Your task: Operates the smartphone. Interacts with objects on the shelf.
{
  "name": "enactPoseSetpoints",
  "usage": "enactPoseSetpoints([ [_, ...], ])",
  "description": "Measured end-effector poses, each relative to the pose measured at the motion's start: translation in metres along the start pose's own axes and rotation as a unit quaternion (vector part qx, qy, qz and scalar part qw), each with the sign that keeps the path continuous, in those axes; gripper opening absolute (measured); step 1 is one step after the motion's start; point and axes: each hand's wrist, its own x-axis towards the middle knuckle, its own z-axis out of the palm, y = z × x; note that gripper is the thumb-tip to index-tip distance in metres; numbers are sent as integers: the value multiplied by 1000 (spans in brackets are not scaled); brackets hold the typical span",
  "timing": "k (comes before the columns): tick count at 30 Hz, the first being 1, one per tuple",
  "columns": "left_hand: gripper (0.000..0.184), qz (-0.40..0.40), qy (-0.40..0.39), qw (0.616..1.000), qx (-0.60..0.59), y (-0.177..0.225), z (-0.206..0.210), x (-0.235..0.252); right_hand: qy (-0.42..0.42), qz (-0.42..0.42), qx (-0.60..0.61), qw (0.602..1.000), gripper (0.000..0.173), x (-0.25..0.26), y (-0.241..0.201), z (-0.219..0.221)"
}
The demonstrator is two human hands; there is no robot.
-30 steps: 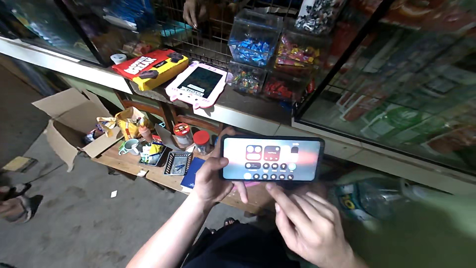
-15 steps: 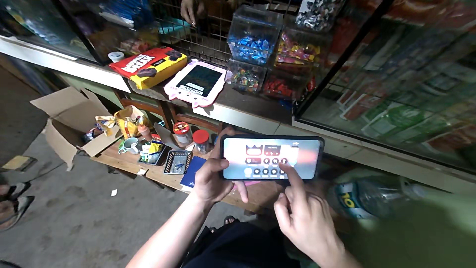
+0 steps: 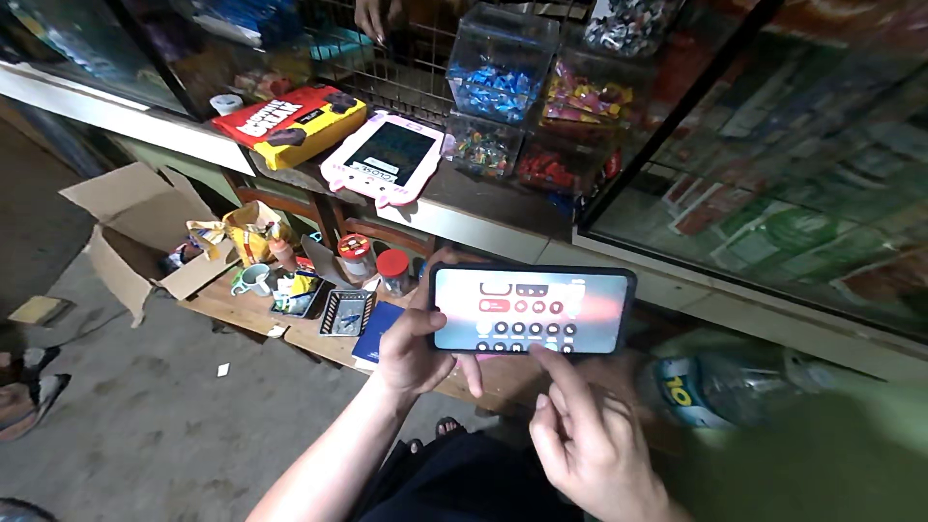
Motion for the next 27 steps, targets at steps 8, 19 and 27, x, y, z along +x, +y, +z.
enactPoseSetpoints([
  [8,33,3,15,1000,-3,-2,2,-1,-14,19,-2,1000,48,-9,-2,4],
  [19,40,-6,3,1000,-3,-2,4,-1,-22,79,11,997,60,-2,-3,7],
  [27,40,-2,9,1000,1,-3,6,-2,6,21,24,999,49,-9,-5,9],
])
